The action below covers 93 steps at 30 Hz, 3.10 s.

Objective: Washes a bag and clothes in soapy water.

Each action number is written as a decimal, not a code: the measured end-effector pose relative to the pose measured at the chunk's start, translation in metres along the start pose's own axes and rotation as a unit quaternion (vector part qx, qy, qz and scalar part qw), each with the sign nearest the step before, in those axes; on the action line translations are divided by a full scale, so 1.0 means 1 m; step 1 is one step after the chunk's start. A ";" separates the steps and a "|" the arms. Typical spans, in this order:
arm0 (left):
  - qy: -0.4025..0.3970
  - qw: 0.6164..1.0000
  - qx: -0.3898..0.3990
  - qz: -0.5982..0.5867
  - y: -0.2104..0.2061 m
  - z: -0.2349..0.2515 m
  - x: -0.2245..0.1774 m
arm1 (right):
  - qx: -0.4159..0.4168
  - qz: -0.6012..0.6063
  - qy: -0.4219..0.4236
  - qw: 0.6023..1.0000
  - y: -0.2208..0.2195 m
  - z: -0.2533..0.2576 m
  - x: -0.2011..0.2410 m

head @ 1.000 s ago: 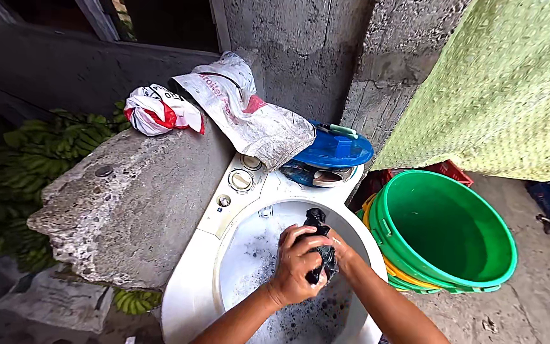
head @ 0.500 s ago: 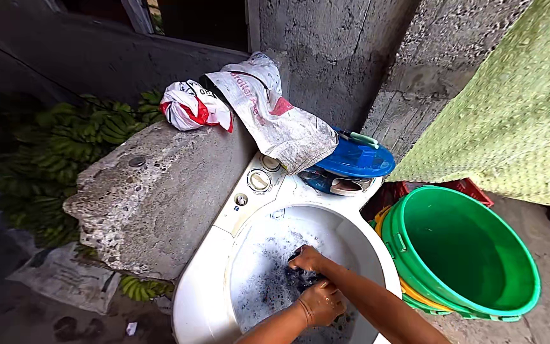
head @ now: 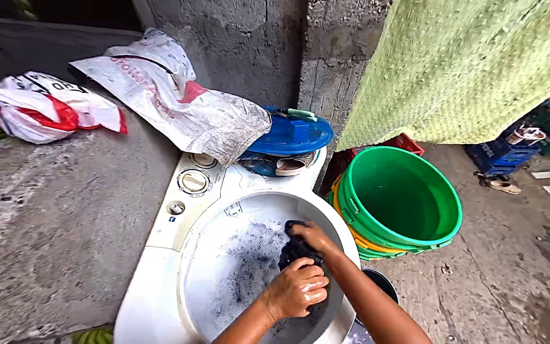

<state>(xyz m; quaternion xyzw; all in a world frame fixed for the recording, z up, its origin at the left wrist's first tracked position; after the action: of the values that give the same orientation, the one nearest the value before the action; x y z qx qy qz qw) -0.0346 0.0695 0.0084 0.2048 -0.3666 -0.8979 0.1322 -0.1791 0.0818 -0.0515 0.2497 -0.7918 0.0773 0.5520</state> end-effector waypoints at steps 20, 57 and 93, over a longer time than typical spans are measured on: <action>0.340 0.928 -0.145 0.036 0.139 -0.135 0.117 | -0.279 -0.292 -0.069 0.912 0.200 -0.152 -0.089; 0.701 0.653 0.241 -0.151 0.029 -0.237 0.173 | 0.300 -0.544 0.051 0.782 -0.109 -0.004 -0.066; 0.662 0.515 -0.449 -0.308 0.009 -0.191 0.136 | 0.080 -0.033 0.144 0.986 -0.064 -0.044 0.087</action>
<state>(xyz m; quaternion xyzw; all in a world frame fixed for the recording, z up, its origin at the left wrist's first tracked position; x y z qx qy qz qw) -0.0650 -0.1050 -0.1454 0.7532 0.3654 -0.5322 0.1263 -0.1344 0.0169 0.0350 0.3049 -0.6866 0.1575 0.6410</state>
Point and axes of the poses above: each hand's wrist, its own z-axis towards the middle knuckle, its own y-axis out of the back of the hand, x = y × z, the point moved 10 cm from there along z, towards the middle knuckle, and after that the axes turned 11 degrees about -z, right-handed, at the moved point
